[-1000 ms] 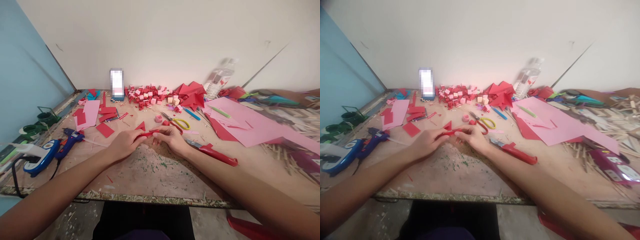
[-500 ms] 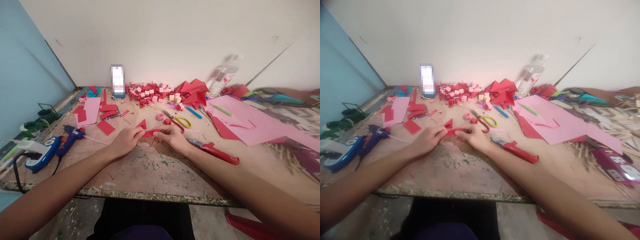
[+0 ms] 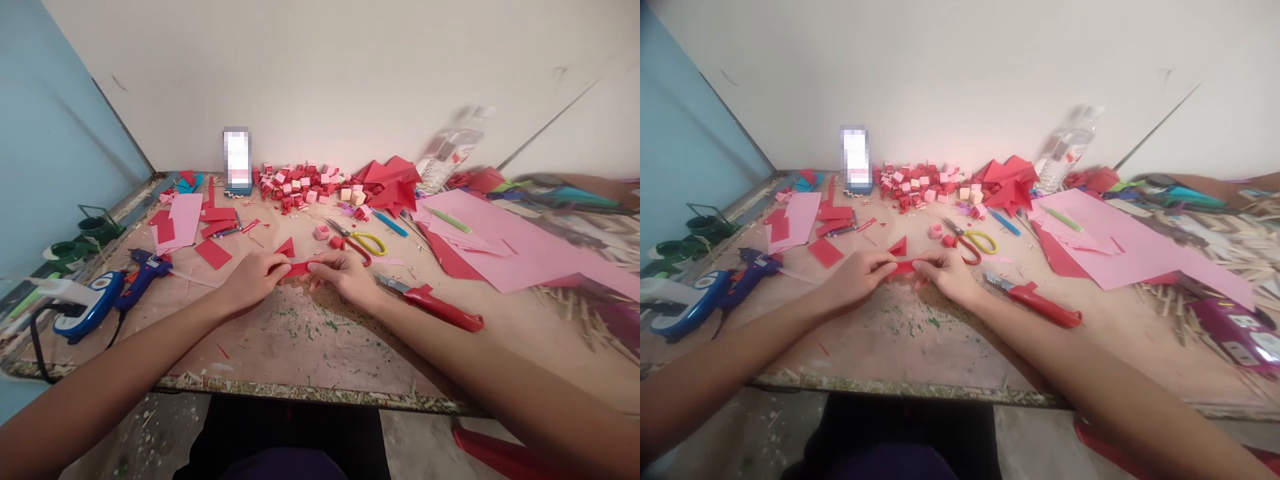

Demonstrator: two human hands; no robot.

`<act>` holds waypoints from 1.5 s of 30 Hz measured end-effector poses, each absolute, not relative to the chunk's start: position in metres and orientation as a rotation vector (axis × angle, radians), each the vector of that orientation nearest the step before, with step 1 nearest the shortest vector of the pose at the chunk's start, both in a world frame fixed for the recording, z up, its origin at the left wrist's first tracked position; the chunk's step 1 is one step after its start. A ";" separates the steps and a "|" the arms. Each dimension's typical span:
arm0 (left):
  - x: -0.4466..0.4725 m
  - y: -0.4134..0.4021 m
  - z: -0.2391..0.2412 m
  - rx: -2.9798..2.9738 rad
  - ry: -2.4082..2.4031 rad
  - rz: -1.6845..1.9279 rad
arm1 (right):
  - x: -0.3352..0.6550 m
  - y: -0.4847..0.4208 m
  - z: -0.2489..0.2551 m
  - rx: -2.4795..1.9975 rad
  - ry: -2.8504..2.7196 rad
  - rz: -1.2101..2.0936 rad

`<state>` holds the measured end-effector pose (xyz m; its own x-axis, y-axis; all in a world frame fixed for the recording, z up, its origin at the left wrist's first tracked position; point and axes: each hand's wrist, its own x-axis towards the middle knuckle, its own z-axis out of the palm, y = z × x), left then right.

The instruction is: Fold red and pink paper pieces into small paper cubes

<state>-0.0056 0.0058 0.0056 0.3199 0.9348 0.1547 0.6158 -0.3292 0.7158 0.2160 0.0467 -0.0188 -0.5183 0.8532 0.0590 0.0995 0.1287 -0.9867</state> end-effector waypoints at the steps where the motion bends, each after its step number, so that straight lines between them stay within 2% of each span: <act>1: -0.005 0.006 0.004 2.060 1.358 0.790 | 0.216 0.046 -0.019 -0.916 -1.783 1.442; 9: -0.002 0.008 -0.005 2.363 1.346 0.906 | 0.213 0.043 -0.013 -0.869 -1.857 1.480; 28: -0.008 0.008 0.001 2.156 1.402 0.809 | 0.217 0.050 -0.022 -1.004 -1.752 1.346; 45: -0.007 0.006 0.002 2.143 1.325 0.830 | 0.217 0.050 -0.018 -0.977 -1.801 1.435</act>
